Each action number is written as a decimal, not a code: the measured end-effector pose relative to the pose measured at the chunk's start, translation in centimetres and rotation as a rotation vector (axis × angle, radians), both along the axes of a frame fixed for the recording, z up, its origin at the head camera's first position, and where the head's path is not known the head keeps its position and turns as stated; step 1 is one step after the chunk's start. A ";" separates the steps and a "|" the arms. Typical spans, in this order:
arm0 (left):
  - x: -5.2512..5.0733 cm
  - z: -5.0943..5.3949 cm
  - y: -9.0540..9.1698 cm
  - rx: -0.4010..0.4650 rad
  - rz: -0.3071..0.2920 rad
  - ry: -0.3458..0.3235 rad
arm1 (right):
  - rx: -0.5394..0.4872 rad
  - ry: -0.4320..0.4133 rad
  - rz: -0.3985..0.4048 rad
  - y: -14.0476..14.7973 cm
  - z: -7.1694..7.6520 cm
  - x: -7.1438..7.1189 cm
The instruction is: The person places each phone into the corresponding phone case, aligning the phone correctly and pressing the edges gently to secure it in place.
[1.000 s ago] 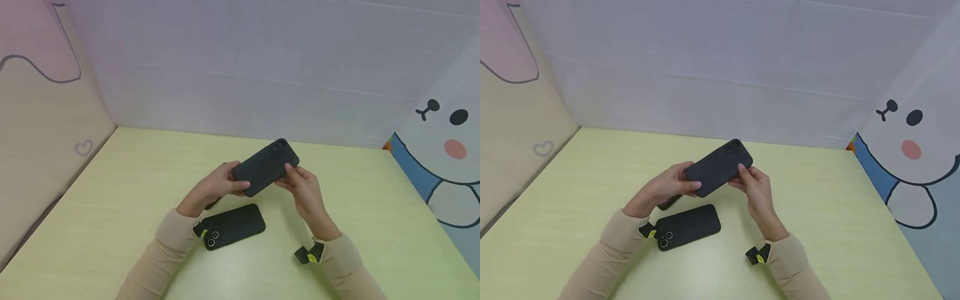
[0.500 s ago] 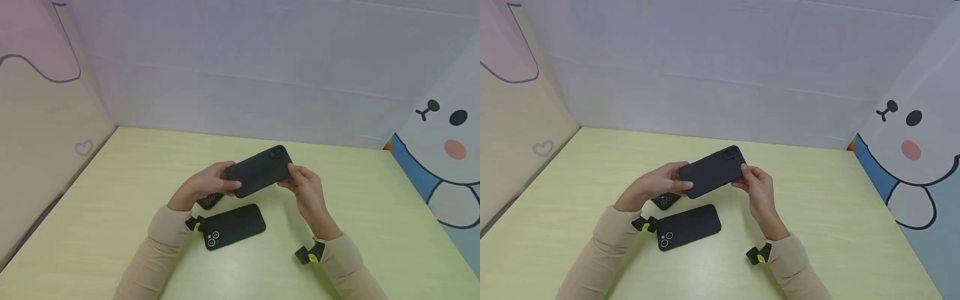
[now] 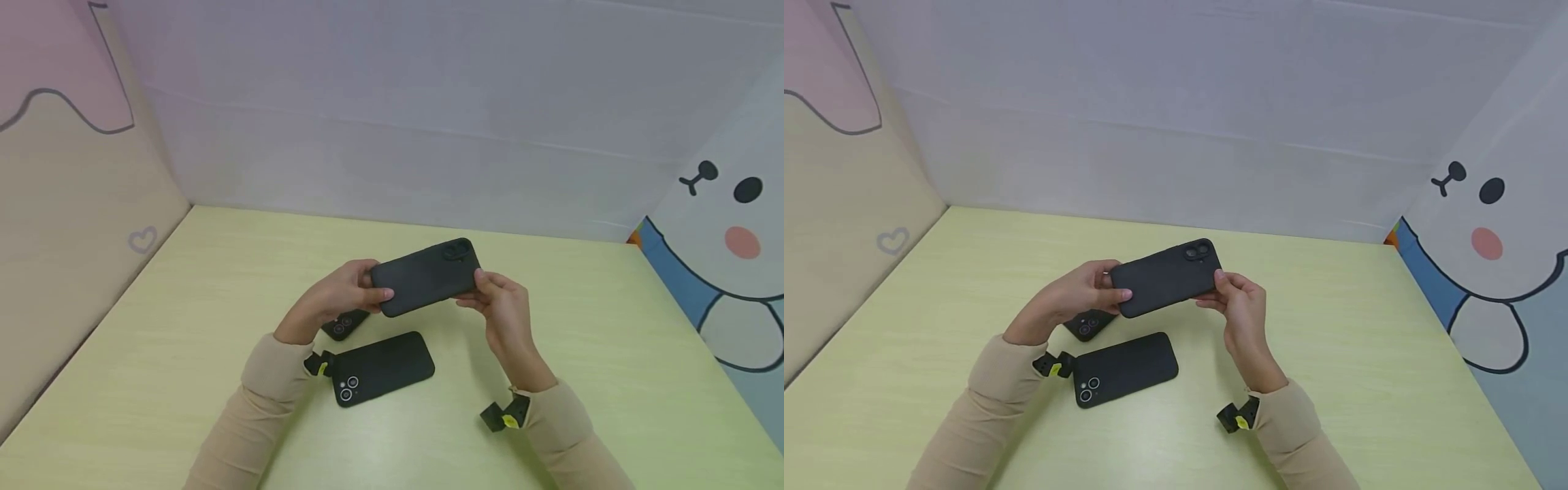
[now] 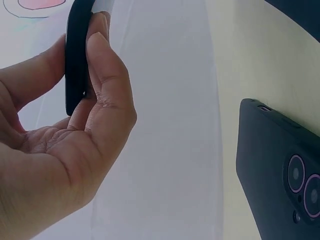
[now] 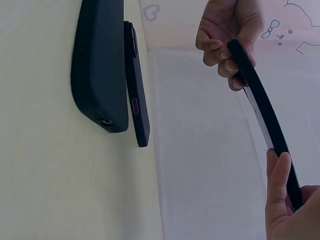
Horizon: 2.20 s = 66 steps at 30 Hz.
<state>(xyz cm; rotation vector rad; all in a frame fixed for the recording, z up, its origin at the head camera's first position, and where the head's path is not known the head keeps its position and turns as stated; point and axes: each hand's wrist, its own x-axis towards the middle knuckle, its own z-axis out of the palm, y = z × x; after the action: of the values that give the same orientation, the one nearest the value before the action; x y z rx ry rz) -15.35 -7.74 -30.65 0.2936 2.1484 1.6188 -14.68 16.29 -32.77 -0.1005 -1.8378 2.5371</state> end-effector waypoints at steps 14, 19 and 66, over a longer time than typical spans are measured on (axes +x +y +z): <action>-0.1 0.3 -0.1 -0.003 0.166 -0.005 | -0.050 -0.004 0.123 0.1 0.3 -0.2; -0.1 0.0 0.4 -0.019 0.306 0.036 | -0.002 -0.005 0.188 0.1 0.2 -0.1; 0.7 2.2 1.1 0.106 0.285 -0.029 | -0.015 -0.101 -0.142 0.3 1.0 -0.3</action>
<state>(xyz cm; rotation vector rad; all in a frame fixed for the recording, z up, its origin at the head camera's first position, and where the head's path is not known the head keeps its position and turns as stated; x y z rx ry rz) -14.61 -6.64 -28.43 -0.0071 2.1633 1.8838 -14.98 16.58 -31.80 -0.3522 -1.7737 2.4924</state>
